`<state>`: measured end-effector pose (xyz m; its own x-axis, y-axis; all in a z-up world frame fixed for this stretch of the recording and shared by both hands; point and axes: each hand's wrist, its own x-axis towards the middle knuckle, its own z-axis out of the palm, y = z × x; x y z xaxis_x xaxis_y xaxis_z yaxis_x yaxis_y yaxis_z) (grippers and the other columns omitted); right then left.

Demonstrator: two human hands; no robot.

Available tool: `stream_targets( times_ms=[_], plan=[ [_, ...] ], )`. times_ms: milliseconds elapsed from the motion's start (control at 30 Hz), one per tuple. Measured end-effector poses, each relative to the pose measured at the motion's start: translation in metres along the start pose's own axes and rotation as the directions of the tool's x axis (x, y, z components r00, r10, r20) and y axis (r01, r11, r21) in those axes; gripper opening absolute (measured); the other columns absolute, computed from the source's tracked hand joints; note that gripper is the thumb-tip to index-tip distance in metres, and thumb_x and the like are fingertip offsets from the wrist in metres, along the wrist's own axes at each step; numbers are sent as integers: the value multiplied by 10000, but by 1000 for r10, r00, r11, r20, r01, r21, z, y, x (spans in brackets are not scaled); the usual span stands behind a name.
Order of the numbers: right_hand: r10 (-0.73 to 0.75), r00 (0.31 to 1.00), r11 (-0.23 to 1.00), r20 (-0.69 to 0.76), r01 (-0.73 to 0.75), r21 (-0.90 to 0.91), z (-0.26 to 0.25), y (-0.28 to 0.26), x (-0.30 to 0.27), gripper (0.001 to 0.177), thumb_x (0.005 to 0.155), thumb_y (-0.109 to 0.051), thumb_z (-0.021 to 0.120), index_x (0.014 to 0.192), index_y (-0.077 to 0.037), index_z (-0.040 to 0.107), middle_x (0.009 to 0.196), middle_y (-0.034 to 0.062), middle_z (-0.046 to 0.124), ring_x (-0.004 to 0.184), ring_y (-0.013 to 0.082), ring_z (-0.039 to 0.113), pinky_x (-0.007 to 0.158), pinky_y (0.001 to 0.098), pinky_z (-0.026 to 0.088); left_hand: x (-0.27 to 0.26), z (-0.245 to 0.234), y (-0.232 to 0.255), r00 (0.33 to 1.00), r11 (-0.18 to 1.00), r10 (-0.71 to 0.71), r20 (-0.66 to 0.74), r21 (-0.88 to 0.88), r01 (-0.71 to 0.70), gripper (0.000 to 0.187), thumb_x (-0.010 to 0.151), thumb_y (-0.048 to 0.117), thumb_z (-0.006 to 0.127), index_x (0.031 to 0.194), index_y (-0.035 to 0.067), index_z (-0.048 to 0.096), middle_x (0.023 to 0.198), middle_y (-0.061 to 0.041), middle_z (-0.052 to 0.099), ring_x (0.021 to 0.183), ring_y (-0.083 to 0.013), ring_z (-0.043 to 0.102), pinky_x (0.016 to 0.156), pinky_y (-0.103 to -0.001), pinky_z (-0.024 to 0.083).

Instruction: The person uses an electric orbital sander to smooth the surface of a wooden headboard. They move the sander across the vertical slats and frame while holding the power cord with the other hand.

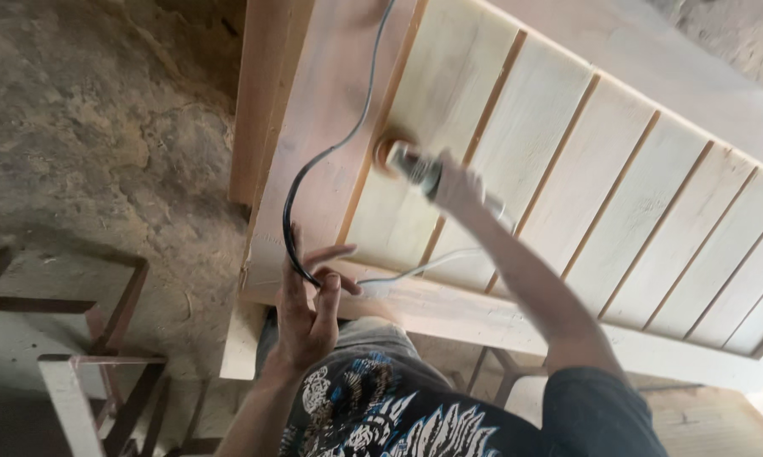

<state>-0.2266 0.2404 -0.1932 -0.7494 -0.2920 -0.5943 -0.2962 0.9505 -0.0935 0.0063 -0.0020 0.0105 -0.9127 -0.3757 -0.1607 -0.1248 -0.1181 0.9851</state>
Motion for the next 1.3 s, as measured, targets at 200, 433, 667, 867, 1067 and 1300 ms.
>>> stream_targets(
  times_ms=[200, 433, 667, 867, 1067, 1300],
  plan=[
    [76, 991, 994, -112, -66, 90, -72, -6, 75, 657, 705, -276, 891, 1191, -106, 484, 983, 151, 708, 848, 326, 727, 702, 461, 633, 10, -1, 5, 1000, 1000, 27, 8, 14, -28, 667, 1063, -8, 415, 1637, 69, 85, 1320, -177, 684, 824, -172, 765, 685, -281, 609],
    [35, 984, 999, -172, -34, 8, -88, 4, 78, 650, 748, -294, 921, 1211, -88, 513, 972, 188, 721, 889, 365, 707, 799, 511, 593, 3, 3, -12, 996, 996, 84, 42, -16, -83, 673, 1091, 4, 419, 1658, 114, 72, 1329, -185, 671, 870, -185, 767, 800, -335, 674],
    [214, 967, 963, -139, -185, 194, -104, 12, 116, 742, 675, -236, 937, 1246, -88, 486, 1077, 138, 698, 869, 259, 720, 735, 407, 638, 0, 9, -13, 993, 995, 101, 64, -30, -99, 683, 1082, 10, 443, 1650, 116, 78, 1328, -183, 674, 857, -180, 772, 759, -334, 692],
    [231, 946, 952, -227, -172, 254, -100, 14, 138, 737, 713, -261, 918, 1256, -49, 466, 1048, 150, 710, 867, 270, 732, 749, 401, 639, 0, 9, -10, 995, 996, 86, 49, -41, -84, 696, 1076, 2, 449, 1649, 106, 67, 1341, -191, 661, 876, -184, 769, 766, -324, 685],
    [-53, 983, 989, -175, 76, 130, -29, 7, 33, 642, 767, -284, 889, 1193, -45, 472, 982, 184, 709, 777, 324, 735, 628, 452, 633, 3, 6, -14, 995, 995, 90, 32, -50, -89, 695, 1087, 3, 459, 1653, 112, 70, 1347, -184, 669, 861, -176, 767, 769, -306, 680],
    [-236, 970, 972, -56, 234, -35, 34, -5, -41, 567, 730, -230, 876, 1126, -123, 485, 906, 180, 706, 741, 357, 704, 614, 533, 579, 5, 9, -18, 992, 996, 84, 94, -46, -80, 717, 1085, -6, 475, 1662, 118, 68, 1353, -170, 671, 861, -172, 763, 775, -307, 674]
  ],
)
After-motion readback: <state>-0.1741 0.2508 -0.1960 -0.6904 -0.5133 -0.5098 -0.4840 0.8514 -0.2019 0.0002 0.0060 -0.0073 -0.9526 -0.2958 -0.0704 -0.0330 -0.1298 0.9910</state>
